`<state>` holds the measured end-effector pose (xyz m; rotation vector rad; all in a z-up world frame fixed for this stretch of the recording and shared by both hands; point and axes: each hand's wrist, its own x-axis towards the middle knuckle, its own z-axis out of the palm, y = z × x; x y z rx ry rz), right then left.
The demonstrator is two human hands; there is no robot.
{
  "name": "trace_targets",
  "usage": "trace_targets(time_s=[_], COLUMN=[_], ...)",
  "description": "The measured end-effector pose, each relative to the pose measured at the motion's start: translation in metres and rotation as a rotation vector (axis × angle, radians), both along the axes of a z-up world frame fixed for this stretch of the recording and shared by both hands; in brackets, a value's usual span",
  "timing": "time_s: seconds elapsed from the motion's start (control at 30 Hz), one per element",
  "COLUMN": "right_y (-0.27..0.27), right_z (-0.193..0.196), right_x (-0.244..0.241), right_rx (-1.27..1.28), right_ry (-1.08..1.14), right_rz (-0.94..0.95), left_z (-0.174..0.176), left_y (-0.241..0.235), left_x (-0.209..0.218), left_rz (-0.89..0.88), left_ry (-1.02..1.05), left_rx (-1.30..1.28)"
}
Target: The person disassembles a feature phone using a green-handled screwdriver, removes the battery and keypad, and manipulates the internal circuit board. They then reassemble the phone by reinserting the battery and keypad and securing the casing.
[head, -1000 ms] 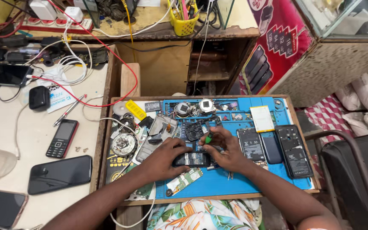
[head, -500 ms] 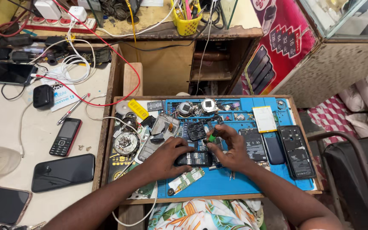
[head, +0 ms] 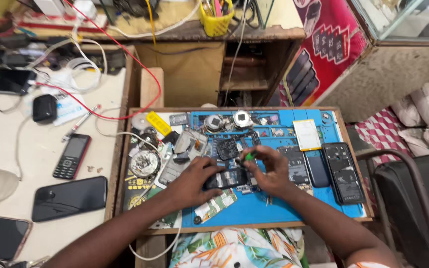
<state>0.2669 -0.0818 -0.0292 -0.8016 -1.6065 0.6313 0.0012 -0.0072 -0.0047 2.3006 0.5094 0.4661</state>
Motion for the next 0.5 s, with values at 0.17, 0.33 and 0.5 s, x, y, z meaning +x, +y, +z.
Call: trace_targets(time_s=[0.17,0.33,0.5], right_y=[-0.001,-0.011,-0.015], right_z=[-0.014,-0.015,-0.008], right_x=[-0.001,-0.003,-0.014], right_rx=[-0.011,0.014,0.025], right_ry=[0.14,0.005,0.007], right_rz=[-0.072,-0.003,0.002], left_z=[-0.013,-0.02,-0.009], left_y=[0.003,0.004,0.0], left_x=[0.002,0.002,0.004], left_rz=[0.012,0.046,0.061], left_ry=[0.013,-0.047,-0.035], left_rx=[-0.081,-0.033,-0.018])
